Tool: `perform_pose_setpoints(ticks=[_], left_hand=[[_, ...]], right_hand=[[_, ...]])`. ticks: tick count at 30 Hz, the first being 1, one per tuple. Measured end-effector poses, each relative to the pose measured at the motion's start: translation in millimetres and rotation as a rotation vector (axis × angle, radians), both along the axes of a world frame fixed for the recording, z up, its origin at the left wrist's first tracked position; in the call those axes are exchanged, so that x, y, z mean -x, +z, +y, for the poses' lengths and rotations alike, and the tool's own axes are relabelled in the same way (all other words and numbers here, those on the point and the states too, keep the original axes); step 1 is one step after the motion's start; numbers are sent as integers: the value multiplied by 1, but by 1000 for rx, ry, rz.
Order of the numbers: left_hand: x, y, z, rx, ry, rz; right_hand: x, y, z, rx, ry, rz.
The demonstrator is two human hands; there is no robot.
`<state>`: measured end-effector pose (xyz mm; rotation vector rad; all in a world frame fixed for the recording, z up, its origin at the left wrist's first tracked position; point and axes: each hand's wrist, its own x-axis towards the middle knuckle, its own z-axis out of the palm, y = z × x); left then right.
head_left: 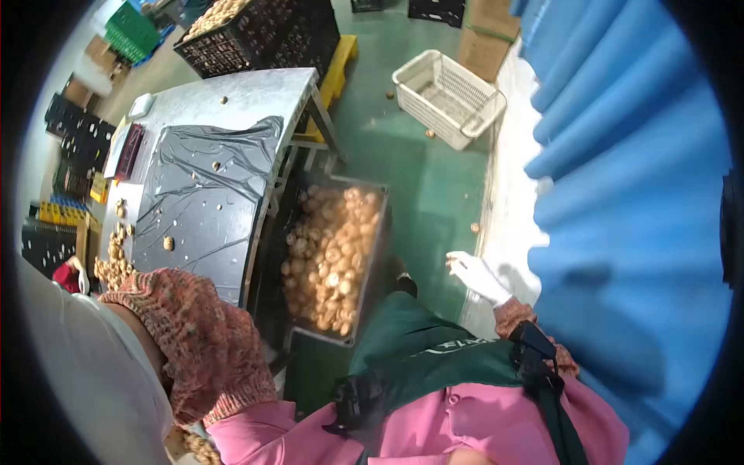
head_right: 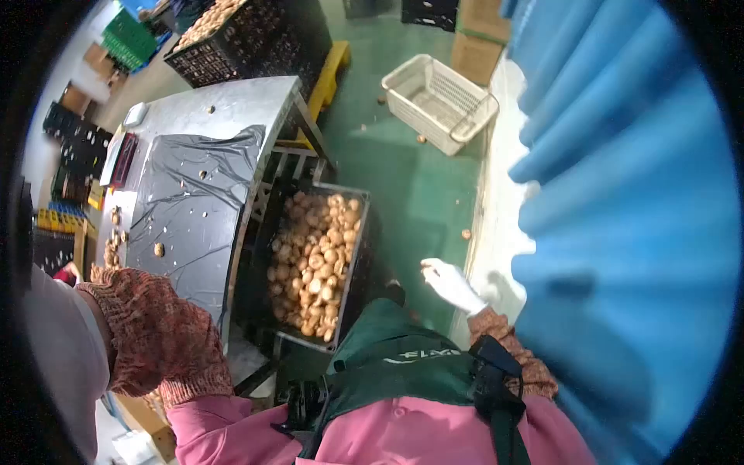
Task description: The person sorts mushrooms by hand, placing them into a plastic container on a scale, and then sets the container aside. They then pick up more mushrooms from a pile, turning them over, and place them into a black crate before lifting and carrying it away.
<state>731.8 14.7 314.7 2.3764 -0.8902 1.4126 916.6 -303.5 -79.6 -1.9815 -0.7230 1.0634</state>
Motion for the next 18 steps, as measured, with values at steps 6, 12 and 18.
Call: perform_pose_setpoints(ticks=[6,12,18], left_hand=[[-35,3,54,-46,163,-67],[-78,9,114,76,367,-197],[-153,20,152,16,496,-208]], right_hand=[[-112,-9,58,-30,228,-398],[-265,-60,113,-56,245,-313],[-310,-11,187,-61,177,-92]])
